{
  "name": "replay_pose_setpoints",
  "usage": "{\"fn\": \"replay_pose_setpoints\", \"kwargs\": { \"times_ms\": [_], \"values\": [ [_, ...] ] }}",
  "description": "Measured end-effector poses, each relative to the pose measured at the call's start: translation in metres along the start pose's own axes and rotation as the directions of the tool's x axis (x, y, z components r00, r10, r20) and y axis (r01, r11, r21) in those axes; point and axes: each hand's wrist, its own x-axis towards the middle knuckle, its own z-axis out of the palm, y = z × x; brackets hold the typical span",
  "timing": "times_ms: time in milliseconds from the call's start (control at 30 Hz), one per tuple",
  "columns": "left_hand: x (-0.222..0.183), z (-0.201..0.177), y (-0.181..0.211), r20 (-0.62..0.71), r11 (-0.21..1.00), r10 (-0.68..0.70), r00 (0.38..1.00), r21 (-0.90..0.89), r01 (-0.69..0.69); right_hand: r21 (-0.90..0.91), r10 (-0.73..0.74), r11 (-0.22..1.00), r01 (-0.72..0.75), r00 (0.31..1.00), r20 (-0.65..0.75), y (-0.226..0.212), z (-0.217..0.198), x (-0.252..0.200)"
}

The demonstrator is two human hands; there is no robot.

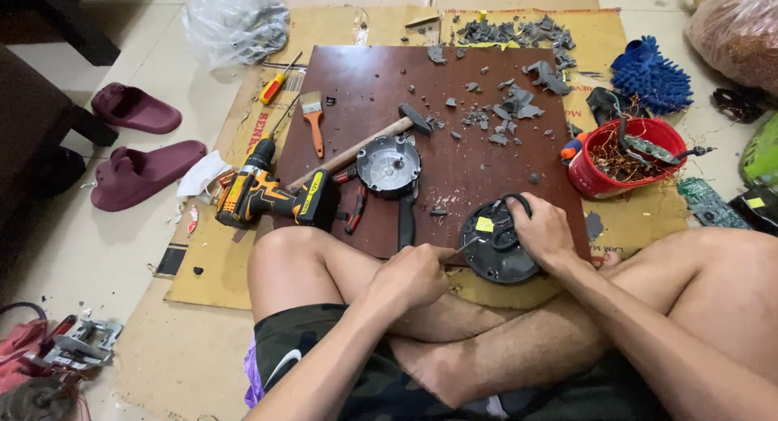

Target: Disassembling a circular plastic electronic housing using a knife and screwdriver to access and remove internal components.

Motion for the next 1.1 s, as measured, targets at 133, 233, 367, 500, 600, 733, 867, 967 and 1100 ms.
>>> {"fn": "replay_pose_setpoints", "kwargs": {
  "times_ms": [133, 233, 367, 500, 600, 733, 867, 967, 1100],
  "values": [
    [0.016, -0.006, 0.0, 0.02, 0.999, 0.017, 1.0, 0.049, -0.018, -0.043, -0.017, 0.999, 0.019, 0.999, 0.047, -0.009, -0.008, -0.003],
    [0.031, -0.016, 0.013, 0.05, 0.989, -0.007, 0.999, 0.145, -0.001, -0.022, -0.002, 1.0, 0.004, 0.996, 0.092, -0.014, -0.012, -0.004],
    [0.071, -0.014, 0.018, 0.131, 0.95, -0.05, 0.99, 0.313, 0.006, -0.014, 0.006, 1.0, -0.005, 0.996, 0.094, -0.021, -0.013, -0.002],
    [0.117, 0.001, 0.004, 0.164, 0.909, -0.083, 0.983, 0.416, 0.007, -0.008, 0.01, 1.0, -0.009, 0.994, 0.105, -0.026, -0.014, -0.002],
    [0.11, -0.003, 0.018, 0.163, 0.883, -0.137, 0.977, 0.466, 0.046, -0.022, 0.013, 1.0, -0.011, 0.995, 0.104, -0.018, -0.008, 0.004],
    [0.076, 0.02, 0.015, 0.081, 0.968, -0.053, 0.995, 0.251, 0.031, -0.027, 0.027, 0.999, -0.025, 0.995, 0.095, -0.011, -0.007, 0.001],
    [0.058, 0.032, 0.007, -0.009, 0.995, -0.068, 0.998, 0.066, 0.068, -0.024, 0.03, 0.999, -0.027, 0.994, 0.102, -0.016, -0.008, 0.007],
    [0.052, 0.049, -0.004, -0.043, 0.996, -0.084, 0.996, -0.038, 0.083, -0.051, 0.065, 0.997, -0.059, 0.989, 0.133, -0.013, -0.007, 0.01],
    [0.024, 0.063, 0.002, -0.102, 0.972, -0.115, 0.988, -0.215, 0.091, -0.055, 0.071, 0.996, -0.064, 0.989, 0.131, -0.005, -0.004, 0.013]
  ]
}}
